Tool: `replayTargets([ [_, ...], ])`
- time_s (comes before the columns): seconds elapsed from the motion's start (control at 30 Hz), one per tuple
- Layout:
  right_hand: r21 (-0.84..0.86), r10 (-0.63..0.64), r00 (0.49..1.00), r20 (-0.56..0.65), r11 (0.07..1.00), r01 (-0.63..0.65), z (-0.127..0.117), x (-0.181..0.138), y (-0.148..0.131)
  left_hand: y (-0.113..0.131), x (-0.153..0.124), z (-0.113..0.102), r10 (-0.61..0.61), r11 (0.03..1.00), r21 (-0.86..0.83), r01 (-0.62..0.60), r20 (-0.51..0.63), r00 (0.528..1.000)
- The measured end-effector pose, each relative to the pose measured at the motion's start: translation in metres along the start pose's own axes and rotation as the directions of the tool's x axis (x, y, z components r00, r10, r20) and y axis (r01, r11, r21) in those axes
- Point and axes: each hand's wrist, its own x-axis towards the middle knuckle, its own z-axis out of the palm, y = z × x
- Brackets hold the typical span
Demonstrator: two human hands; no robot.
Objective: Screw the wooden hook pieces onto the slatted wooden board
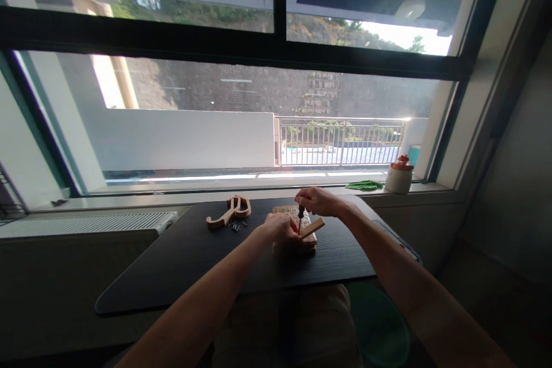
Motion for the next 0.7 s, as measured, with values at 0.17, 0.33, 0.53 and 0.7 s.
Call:
replayTargets([
  [0.17, -0.126, 0.013, 0.994, -0.111, 0.992, -0.027, 0.003, 0.001, -0.001, -0.001, 0.001, 0.002, -0.010, 1.000, 0.004, 0.010, -0.023, 1.000],
  [0.33, -0.207, 0.085, 0.992, -0.090, 0.973, -0.103, 0.003, 0.005, -0.005, 0.000, 0.000, 0.002, -0.006, 1.000, -0.002, 0.006, -0.023, 1.000],
  [0.53, -0.305, 0.214, 0.967, -0.137, 0.920, -0.247, 0.010, 0.012, -0.013, 0.002, -0.002, 0.001, -0.011, 1.000, 0.004, 0.012, -0.034, 0.999],
  [0.7, -0.278, 0.220, 0.970, -0.107, 0.930, -0.241, 0.011, 0.013, -0.011, 0.003, -0.002, 0.000, -0.020, 1.000, 0.011, 0.020, -0.040, 0.999],
])
